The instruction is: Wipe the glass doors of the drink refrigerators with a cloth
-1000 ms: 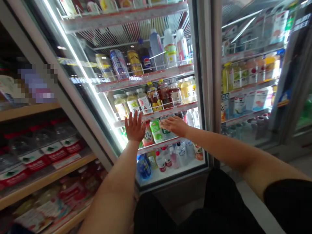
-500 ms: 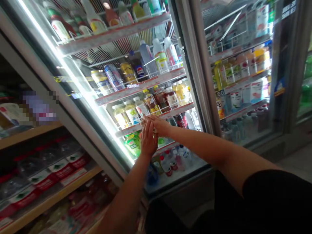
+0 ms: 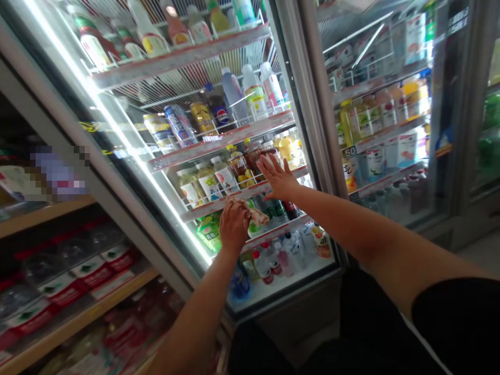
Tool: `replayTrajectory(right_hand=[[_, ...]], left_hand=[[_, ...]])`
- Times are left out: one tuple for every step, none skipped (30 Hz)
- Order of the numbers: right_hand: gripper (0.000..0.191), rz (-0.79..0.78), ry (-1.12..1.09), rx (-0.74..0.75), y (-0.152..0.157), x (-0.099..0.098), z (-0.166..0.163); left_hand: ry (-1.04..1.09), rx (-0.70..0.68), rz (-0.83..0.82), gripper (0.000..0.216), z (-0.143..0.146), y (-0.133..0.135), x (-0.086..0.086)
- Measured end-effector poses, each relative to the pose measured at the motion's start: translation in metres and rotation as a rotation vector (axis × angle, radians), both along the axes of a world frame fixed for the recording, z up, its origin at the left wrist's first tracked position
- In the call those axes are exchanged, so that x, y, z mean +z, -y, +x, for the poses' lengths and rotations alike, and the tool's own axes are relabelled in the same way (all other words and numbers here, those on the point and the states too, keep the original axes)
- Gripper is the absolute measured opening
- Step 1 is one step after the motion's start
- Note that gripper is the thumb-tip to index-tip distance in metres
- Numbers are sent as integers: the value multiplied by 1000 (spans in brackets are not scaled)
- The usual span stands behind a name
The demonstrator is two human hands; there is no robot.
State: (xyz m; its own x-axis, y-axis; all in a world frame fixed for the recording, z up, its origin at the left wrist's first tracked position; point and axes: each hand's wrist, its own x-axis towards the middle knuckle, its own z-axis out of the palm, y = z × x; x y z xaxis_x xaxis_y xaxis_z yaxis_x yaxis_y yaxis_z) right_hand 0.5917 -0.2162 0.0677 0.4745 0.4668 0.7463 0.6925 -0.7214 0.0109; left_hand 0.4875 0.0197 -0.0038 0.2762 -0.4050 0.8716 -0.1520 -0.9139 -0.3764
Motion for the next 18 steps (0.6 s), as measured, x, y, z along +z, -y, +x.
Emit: replayTrajectory(right_hand=[[137, -2, -4, 4, -1, 0, -2], [138, 1, -7, 3, -1, 0, -4], [138, 4, -13, -2, -2, 1, -6], [138, 6, -21, -10, -2, 1, -8], [137, 6, -28, -19, -2, 1, -9], [137, 5, -32, -27, -2, 1, -10], [137, 5, -33, -30, -2, 1, -10], [137, 4, -33, -30, -3, 0, -10], [138, 5, -32, -29, -3, 0, -9], [138, 8, -30, -29, -4, -1, -8], [139, 11, -30, -30, -4, -1, -8], [139, 13, -31, -31, -4, -2, -7], [139, 12, -34, -30, -5, -2, -7], [139, 12, -34, -26, -4, -2, -7], [139, 13, -31, -22, -4, -2, -7], [139, 12, -27, -17, -4, -2, -7], [139, 11, -25, -15, -3, -2, -8], [139, 11, -26, -16, -3, -2, -9]], left_hand=[[-15, -19, 15, 21, 2, 2, 8], [-32, -30, 26, 25, 3, 3, 17], [-47, -30, 30, 30, 4, 2, 25], [-56, -21, 26, 35, 4, 1, 32], [-57, -10, 15, 39, 3, 0, 37], [-56, 2, 3, 42, 3, -3, 39], [-56, 11, -6, 43, 2, -5, 38], [-60, 15, -8, 43, 0, -7, 34], [-72, 13, -3, 44, -1, -8, 27], [-89, 4, 15, 46, -2, -8, 19], [-108, -9, 43, 49, -4, -9, 10], [-122, -22, 73, 51, -5, -9, 2], [-131, -33, 101, 52, -6, -9, -3], [-141, -41, 125, 52, -6, -9, -5], [-150, -49, 139, 49, -5, -10, -2], [-152, -53, 139, 46, -3, -11, 5], [-151, -54, 124, 43, -1, -13, 16], [-143, -53, 99, 42, 2, -15, 29]])
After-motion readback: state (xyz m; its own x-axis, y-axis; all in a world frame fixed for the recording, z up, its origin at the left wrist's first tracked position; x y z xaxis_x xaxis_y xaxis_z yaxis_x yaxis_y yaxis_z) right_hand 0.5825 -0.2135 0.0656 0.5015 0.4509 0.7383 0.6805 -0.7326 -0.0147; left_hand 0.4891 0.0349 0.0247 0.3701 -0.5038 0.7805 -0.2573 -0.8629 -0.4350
